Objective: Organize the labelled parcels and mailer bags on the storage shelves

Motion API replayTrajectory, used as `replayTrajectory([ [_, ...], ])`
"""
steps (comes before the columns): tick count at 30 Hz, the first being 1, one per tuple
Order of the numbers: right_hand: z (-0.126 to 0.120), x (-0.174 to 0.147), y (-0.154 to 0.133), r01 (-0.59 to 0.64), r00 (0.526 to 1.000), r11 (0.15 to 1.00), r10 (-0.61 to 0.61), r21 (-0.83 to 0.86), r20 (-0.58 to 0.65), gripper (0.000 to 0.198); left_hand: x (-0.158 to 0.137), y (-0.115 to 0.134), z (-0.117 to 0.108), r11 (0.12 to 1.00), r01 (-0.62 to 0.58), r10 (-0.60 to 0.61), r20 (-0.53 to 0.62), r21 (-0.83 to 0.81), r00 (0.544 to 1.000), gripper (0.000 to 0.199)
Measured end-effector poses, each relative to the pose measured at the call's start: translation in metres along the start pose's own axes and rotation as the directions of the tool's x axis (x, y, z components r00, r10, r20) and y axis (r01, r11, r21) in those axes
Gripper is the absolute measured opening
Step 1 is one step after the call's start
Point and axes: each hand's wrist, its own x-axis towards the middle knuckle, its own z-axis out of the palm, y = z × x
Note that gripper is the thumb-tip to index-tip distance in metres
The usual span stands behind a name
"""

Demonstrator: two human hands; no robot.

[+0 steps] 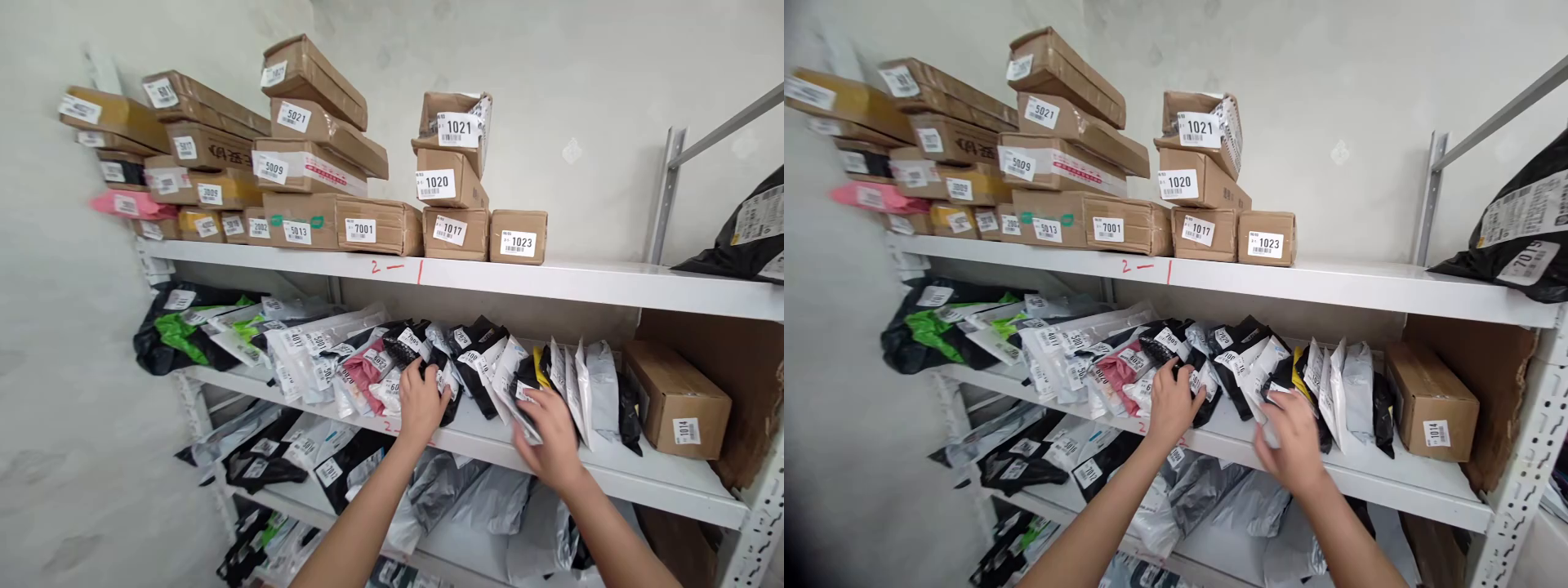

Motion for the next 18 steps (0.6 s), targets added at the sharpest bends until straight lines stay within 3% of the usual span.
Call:
replayTrajectory([
  [2, 0.044, 0.023, -0.030, -0.023, 0.967, 0.999, 0.015, 0.027, 0.256, 0.043, -0.001, -0.001, -0.003, 0.993, -0.085, 0.088, -0.039, 0.080, 0.995, 0.033],
  [5, 0.106, 0.063, -0.051, -0.133, 0.846, 0.977, 0.199, -0.165, 0.495, 0.055, 0.002, -0.006, -0.008, 0.965, -0.230, 0.229, 0.026, 0.129, 0.973, 0.032],
  [8, 0.149, 0.099, -0.052, -0.157, 0.694, 0.895, 0.401, -0.417, 0.599, 0.047, 0.008, -0.018, -0.014, 0.914, -0.396, 0.379, 0.162, 0.091, 0.911, 0.035],
  [11, 0.170, 0.120, -0.050, -0.171, 0.571, 0.809, 0.546, -0.562, 0.612, 0.042, 0.014, -0.032, -0.020, 0.866, -0.501, 0.486, 0.261, -0.011, 0.834, 0.049],
  [13, 0.175, 0.124, -0.049, -0.188, 0.551, 0.786, 0.581, -0.589, 0.599, 0.041, 0.020, -0.039, -0.024, 0.842, -0.536, 0.527, 0.319, -0.065, 0.788, 0.058],
  [18, 0.164, 0.121, -0.044, -0.202, 0.566, 0.766, 0.600, -0.611, 0.565, 0.028, 0.041, -0.043, -0.034, 0.813, -0.573, 0.546, 0.471, -0.100, 0.693, 0.067],
])
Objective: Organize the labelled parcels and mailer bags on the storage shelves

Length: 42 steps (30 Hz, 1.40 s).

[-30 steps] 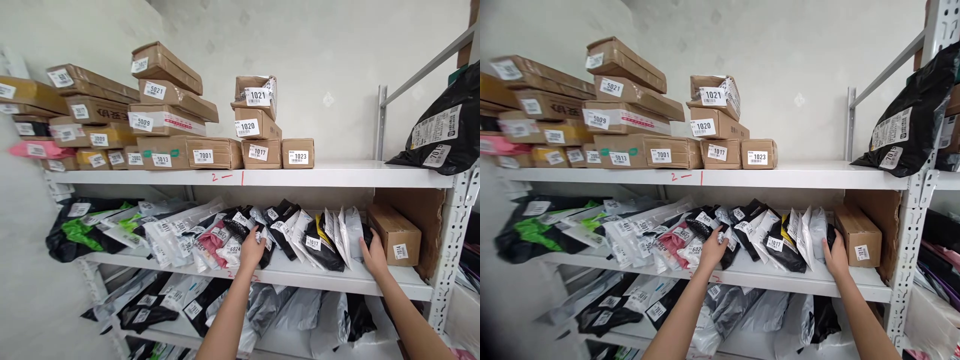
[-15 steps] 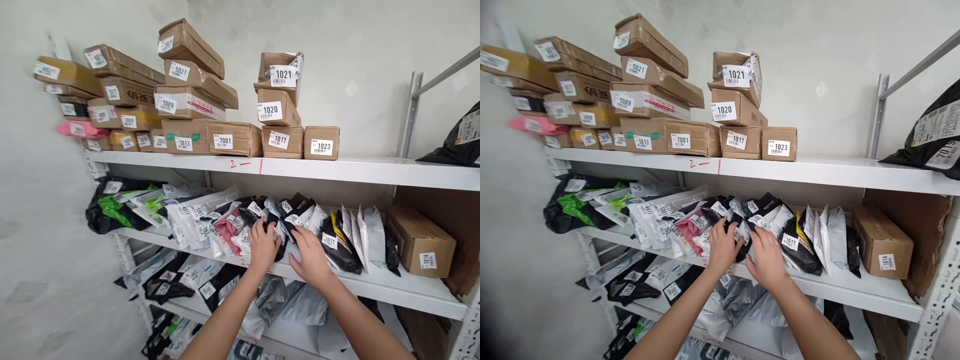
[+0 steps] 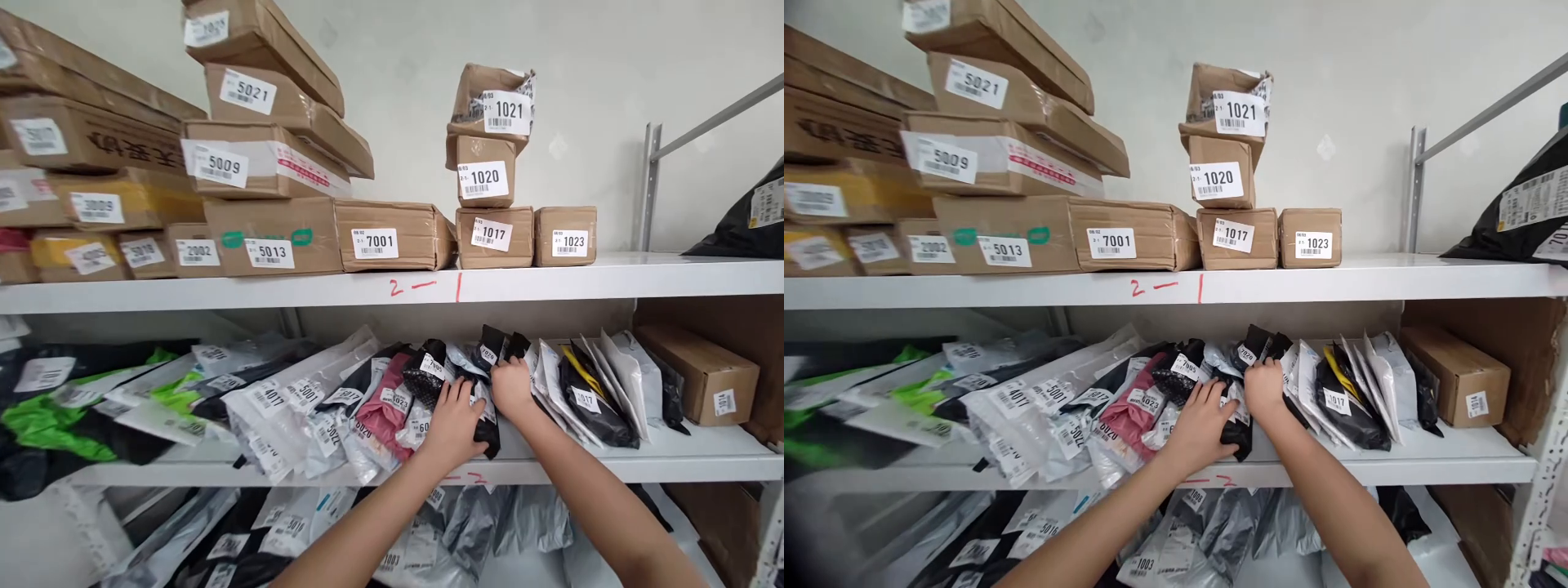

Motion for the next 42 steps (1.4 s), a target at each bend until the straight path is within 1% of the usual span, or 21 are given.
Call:
replayTrajectory([
  [3, -0.006, -0.007, 0.014, -0.034, 0.999, 0.999, 0.033, -0.030, -0.025, 0.023, 0.013, -0.006, -0.011, 0.999, -0.004, 0.001, 0.083, 0.038, 0.997, 0.065],
  [6, -0.010, -0.014, 0.026, -0.063, 0.996, 0.997, 0.061, -0.043, -0.061, 0.020, 0.029, -0.009, -0.021, 0.994, -0.019, 0.002, 0.156, 0.107, 0.988, 0.053],
  [9, -0.010, -0.019, 0.034, -0.071, 0.994, 0.997, 0.070, -0.012, -0.086, 0.017, 0.041, -0.008, -0.029, 0.991, -0.017, -0.005, 0.161, 0.132, 0.987, 0.044],
  [11, -0.006, -0.021, 0.037, 0.003, 0.997, 1.000, -0.003, 0.009, -0.077, 0.013, 0.045, -0.007, -0.030, 0.992, -0.007, -0.010, 0.137, 0.125, 0.990, 0.045],
  [13, 0.000, -0.026, 0.038, 0.152, 0.987, 0.988, -0.151, 0.007, -0.059, 0.010, 0.044, -0.008, -0.028, 0.993, -0.011, -0.002, 0.112, 0.117, 0.994, 0.045],
  [16, 0.016, -0.037, 0.037, 0.355, 0.930, 0.933, -0.359, -0.055, -0.081, 0.011, 0.035, -0.015, -0.017, 0.994, -0.034, 0.026, 0.073, 0.104, 0.997, 0.047],
  [18, 0.031, -0.049, 0.035, 0.409, 0.894, 0.905, -0.423, -0.113, -0.149, 0.013, 0.026, -0.022, -0.010, 0.995, -0.026, 0.026, 0.001, 0.099, 1.000, 0.064],
  [20, 0.052, -0.061, 0.033, 0.411, 0.860, 0.899, -0.438, -0.153, -0.261, 0.015, 0.020, -0.028, -0.007, 0.995, 0.024, -0.008, -0.171, 0.093, 0.985, 0.083],
  [21, 0.063, -0.066, 0.032, 0.402, 0.840, 0.901, -0.434, -0.164, -0.327, 0.019, 0.020, -0.028, -0.008, 0.995, 0.046, -0.020, -0.282, 0.085, 0.959, 0.087],
  [22, 0.075, -0.070, 0.031, 0.386, 0.818, 0.907, -0.421, -0.168, -0.391, 0.023, 0.023, -0.027, -0.010, 0.996, 0.049, -0.016, -0.384, 0.076, 0.923, 0.086],
  [23, 0.086, -0.072, 0.029, 0.367, 0.798, 0.916, -0.400, -0.164, -0.450, 0.028, 0.028, -0.024, -0.013, 0.997, 0.026, 0.009, -0.453, 0.071, 0.892, 0.079],
  [24, 0.097, -0.074, 0.026, 0.345, 0.785, 0.927, -0.371, -0.147, -0.497, 0.033, 0.035, -0.019, -0.015, 0.997, -0.015, 0.048, -0.479, 0.072, 0.877, 0.072],
  [25, 0.107, -0.075, 0.023, 0.318, 0.783, 0.941, -0.328, -0.113, -0.529, 0.036, 0.045, -0.012, -0.017, 0.996, -0.060, 0.087, -0.460, 0.074, 0.884, 0.067],
  [27, 0.122, -0.076, 0.014, 0.245, 0.813, 0.969, -0.202, 0.006, -0.546, 0.041, 0.066, 0.003, -0.016, 0.993, -0.090, 0.109, -0.326, 0.071, 0.939, 0.062],
  [29, 0.131, -0.078, 0.002, 0.148, 0.862, 0.977, -0.051, 0.155, -0.504, 0.047, 0.085, 0.015, -0.009, 0.997, -0.034, 0.045, -0.177, 0.069, 0.983, 0.057],
  [30, 0.133, -0.078, -0.005, 0.098, 0.884, 0.971, 0.015, 0.218, -0.467, 0.050, 0.092, 0.019, -0.005, 0.998, -0.005, 0.014, -0.128, 0.068, 0.992, 0.054],
  [32, 0.135, -0.080, -0.017, 0.028, 0.917, 0.954, 0.094, 0.297, -0.389, 0.062, 0.099, 0.020, 0.002, 0.998, 0.000, 0.006, -0.088, 0.061, 0.996, 0.049],
  [34, 0.134, -0.080, -0.025, 0.008, 0.941, 0.946, 0.102, 0.324, -0.321, 0.074, 0.099, 0.016, 0.004, 0.997, -0.052, 0.057, -0.093, 0.054, 0.994, 0.045],
  [37, 0.128, -0.077, -0.030, 0.022, 0.962, 0.944, 0.069, 0.328, -0.264, 0.076, 0.091, 0.006, -0.001, 0.975, -0.222, 0.223, -0.119, 0.025, 0.967, 0.042],
  [40, 0.123, -0.075, -0.029, 0.040, 0.964, 0.944, 0.050, 0.328, -0.262, 0.073, 0.079, -0.003, -0.009, 0.926, -0.378, 0.371, -0.146, -0.017, 0.917, 0.040],
  [42, 0.120, -0.079, -0.025, 0.078, 0.952, 0.940, 0.029, 0.332, -0.305, 0.071, 0.073, -0.008, -0.012, 0.925, -0.379, 0.374, -0.113, -0.032, 0.921, 0.034],
])
